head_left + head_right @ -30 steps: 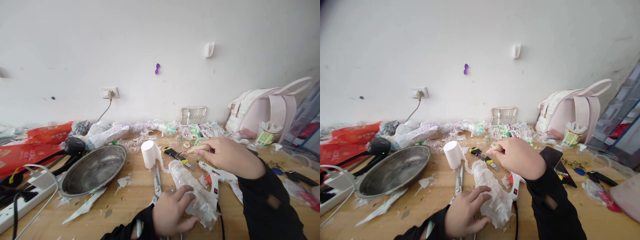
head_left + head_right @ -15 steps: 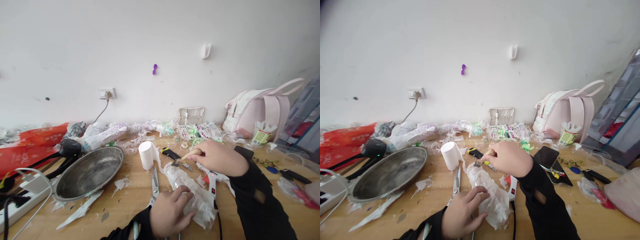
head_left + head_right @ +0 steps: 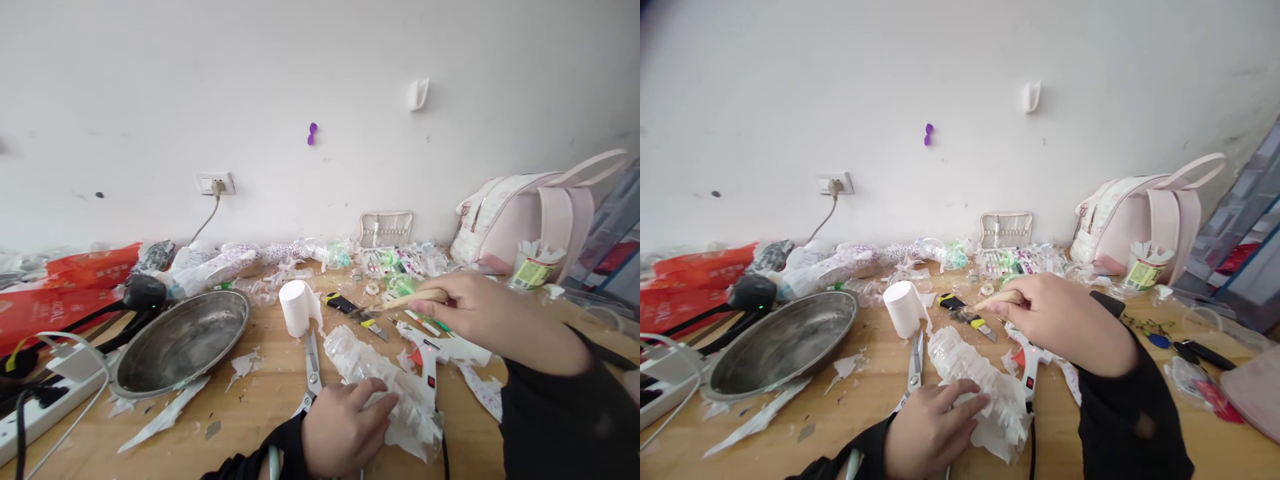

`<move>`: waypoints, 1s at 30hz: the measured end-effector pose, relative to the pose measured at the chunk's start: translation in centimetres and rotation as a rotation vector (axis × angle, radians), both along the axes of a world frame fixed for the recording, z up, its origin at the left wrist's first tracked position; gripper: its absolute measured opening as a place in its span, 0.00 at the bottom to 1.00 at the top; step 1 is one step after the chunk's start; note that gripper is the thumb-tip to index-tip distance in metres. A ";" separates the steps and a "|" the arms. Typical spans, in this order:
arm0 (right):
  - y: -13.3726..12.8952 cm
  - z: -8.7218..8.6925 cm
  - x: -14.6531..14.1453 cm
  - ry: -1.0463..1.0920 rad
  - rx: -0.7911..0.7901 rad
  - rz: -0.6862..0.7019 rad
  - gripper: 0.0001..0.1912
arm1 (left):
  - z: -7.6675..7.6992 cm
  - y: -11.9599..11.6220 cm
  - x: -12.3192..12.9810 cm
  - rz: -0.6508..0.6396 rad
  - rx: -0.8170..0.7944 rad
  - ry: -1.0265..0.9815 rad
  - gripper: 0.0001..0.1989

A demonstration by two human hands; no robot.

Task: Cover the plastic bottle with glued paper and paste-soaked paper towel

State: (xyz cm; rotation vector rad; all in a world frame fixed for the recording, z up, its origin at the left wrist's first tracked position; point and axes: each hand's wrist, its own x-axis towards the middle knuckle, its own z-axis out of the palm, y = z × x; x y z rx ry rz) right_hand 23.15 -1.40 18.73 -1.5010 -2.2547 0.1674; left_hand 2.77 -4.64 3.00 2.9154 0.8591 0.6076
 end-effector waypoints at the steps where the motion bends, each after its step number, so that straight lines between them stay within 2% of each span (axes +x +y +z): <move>1: 0.1 0.0 -0.6 -0.007 -0.041 0.036 0.13 | 0.0 0.0 0.0 -0.004 0.005 0.000 0.17; 5: 0.6 -0.5 -2.8 -0.023 -0.144 0.129 0.12 | 0.0 0.0 -0.1 -0.019 0.010 -0.003 0.17; 9: 1.1 -1.2 -3.5 -0.021 -0.228 0.238 0.10 | 0.1 -0.1 -0.1 -0.020 -0.006 -0.036 0.17; 12: 1.2 -1.3 -2.9 -0.042 -0.385 0.289 0.10 | 0.0 0.0 -0.1 -0.011 0.010 -0.063 0.16; 17: 0.6 -0.8 -0.4 -0.101 -0.513 0.205 0.12 | 0.0 0.0 -0.2 -0.008 0.016 -0.090 0.15; 22: -0.5 0.3 1.6 -0.117 -0.530 0.228 0.12 | 0.0 0.0 -0.3 -0.032 0.019 -0.089 0.15; 26: -1.3 0.4 3.2 -0.176 -0.513 0.165 0.11 | 0.0 0.1 -0.3 -0.031 0.014 -0.081 0.15; 28: -1.6 -0.1 4.2 -0.186 -0.462 0.122 0.10 | 0.0 0.1 -0.3 -0.028 0.010 -0.081 0.15; 30: -2.0 -0.8 5.4 -0.138 -0.322 0.108 0.08 | -0.1 0.1 -0.3 -0.029 0.005 -0.086 0.15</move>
